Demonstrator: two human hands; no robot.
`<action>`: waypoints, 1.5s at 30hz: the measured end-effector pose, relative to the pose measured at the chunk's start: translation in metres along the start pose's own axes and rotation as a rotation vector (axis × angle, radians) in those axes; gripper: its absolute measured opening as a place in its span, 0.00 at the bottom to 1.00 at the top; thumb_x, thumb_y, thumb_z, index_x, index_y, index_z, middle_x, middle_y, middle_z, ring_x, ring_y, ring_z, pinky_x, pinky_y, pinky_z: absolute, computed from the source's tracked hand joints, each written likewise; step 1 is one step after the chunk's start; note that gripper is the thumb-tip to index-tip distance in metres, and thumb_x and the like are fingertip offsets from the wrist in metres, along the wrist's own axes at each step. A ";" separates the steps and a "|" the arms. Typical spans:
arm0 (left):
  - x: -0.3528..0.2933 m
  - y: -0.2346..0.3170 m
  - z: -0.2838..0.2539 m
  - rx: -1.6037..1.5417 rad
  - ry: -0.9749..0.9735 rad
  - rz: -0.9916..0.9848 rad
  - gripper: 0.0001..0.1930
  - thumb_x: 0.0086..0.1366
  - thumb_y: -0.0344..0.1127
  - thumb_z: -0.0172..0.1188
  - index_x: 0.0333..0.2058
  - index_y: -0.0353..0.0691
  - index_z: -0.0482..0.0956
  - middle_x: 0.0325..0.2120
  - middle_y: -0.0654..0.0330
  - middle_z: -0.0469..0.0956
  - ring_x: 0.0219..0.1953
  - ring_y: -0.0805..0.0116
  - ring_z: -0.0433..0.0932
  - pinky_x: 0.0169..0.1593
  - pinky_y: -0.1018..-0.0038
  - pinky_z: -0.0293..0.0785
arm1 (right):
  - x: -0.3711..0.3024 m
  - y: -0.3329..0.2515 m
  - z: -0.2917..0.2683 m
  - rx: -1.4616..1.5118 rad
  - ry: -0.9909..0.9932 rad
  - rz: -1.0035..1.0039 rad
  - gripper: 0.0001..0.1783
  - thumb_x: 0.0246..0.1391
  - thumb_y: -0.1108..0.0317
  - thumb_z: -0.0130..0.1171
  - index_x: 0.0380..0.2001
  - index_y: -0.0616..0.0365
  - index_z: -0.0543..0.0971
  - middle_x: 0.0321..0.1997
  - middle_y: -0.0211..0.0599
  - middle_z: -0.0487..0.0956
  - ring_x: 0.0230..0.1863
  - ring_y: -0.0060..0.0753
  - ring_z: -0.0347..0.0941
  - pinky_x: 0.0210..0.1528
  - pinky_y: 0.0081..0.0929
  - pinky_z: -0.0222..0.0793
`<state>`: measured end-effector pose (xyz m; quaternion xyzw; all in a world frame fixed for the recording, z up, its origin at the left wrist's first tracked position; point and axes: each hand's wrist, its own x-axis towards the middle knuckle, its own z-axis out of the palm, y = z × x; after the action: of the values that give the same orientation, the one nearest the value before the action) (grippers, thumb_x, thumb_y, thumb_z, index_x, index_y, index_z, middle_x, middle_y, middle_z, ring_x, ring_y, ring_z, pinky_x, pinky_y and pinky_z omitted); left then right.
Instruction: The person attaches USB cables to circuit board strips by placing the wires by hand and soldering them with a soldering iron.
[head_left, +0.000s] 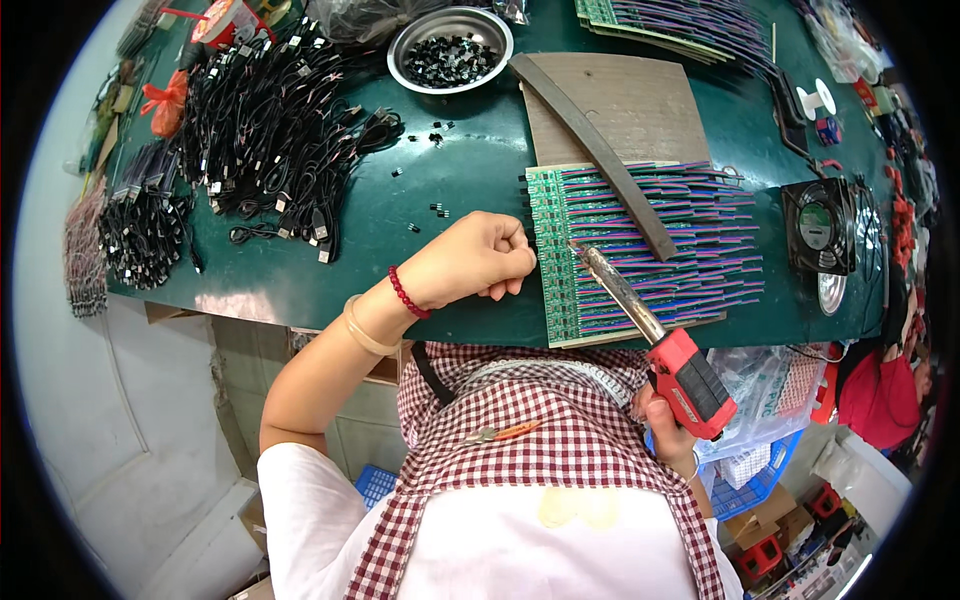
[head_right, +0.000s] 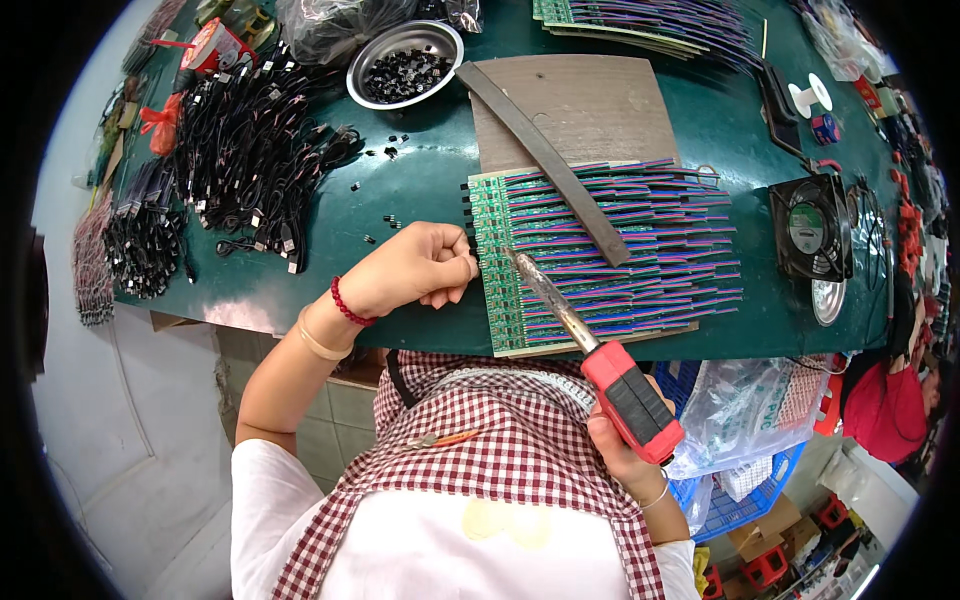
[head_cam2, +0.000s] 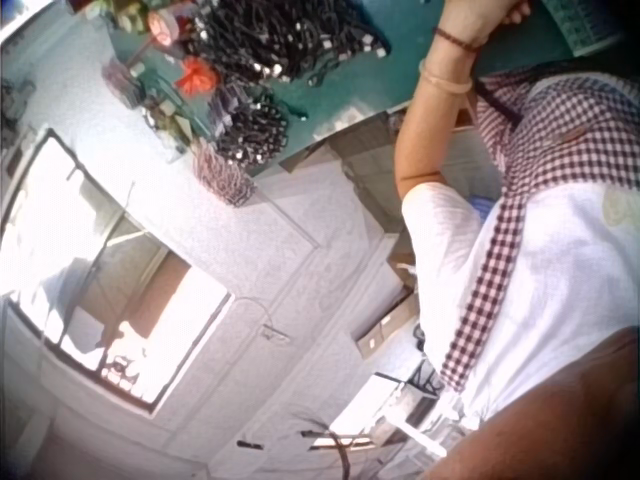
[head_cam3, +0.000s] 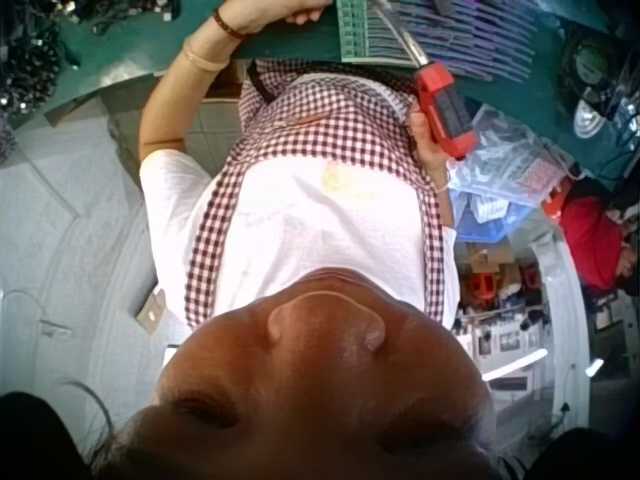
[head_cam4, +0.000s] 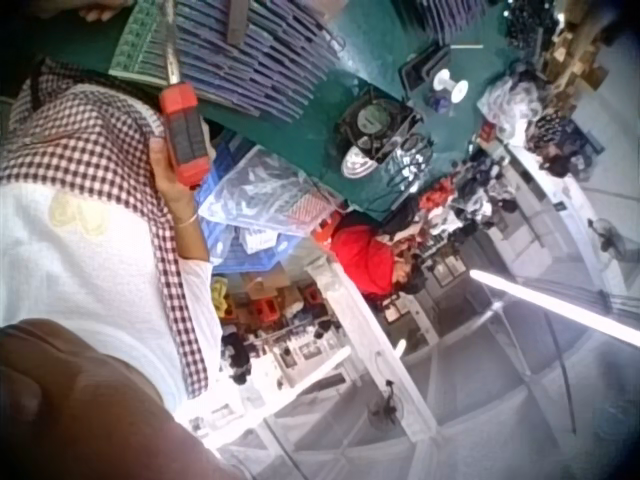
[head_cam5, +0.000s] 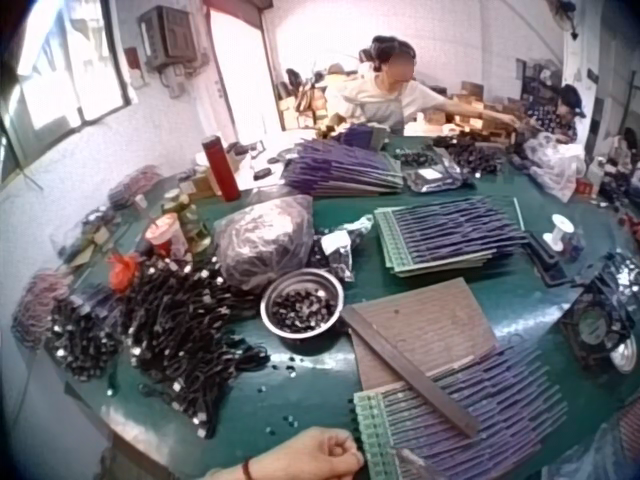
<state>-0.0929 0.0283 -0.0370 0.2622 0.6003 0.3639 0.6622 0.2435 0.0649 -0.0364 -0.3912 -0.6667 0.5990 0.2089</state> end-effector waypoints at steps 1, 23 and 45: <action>-0.004 0.004 0.000 0.003 0.004 -0.001 0.07 0.60 0.32 0.56 0.25 0.37 0.71 0.17 0.65 0.74 0.15 0.83 0.68 0.19 0.85 0.64 | 0.000 0.000 -0.001 0.005 -0.002 -0.002 0.11 0.48 0.64 0.63 0.31 0.60 0.77 0.29 0.35 0.73 0.26 0.29 0.70 0.29 0.24 0.66; -0.049 0.007 0.035 -0.156 -0.041 0.245 0.10 0.61 0.29 0.61 0.38 0.35 0.70 0.29 0.65 0.74 0.30 0.82 0.72 0.30 0.85 0.71 | 0.042 -0.075 0.034 0.282 -0.177 0.090 0.28 0.54 0.69 0.60 0.54 0.57 0.60 0.34 0.40 0.72 0.35 0.27 0.70 0.38 0.25 0.68; -0.046 -0.011 0.054 0.092 0.074 0.296 0.02 0.57 0.25 0.57 0.28 0.32 0.74 0.21 0.64 0.76 0.23 0.82 0.73 0.26 0.85 0.69 | 0.042 -0.058 0.038 -0.088 -0.218 0.053 0.20 0.53 0.67 0.61 0.45 0.65 0.69 0.37 0.34 0.74 0.38 0.23 0.72 0.46 0.27 0.68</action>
<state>-0.0385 -0.0100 -0.0100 0.3643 0.5952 0.4391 0.5659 0.1740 0.0746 0.0042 -0.3499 -0.7006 0.6134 0.1020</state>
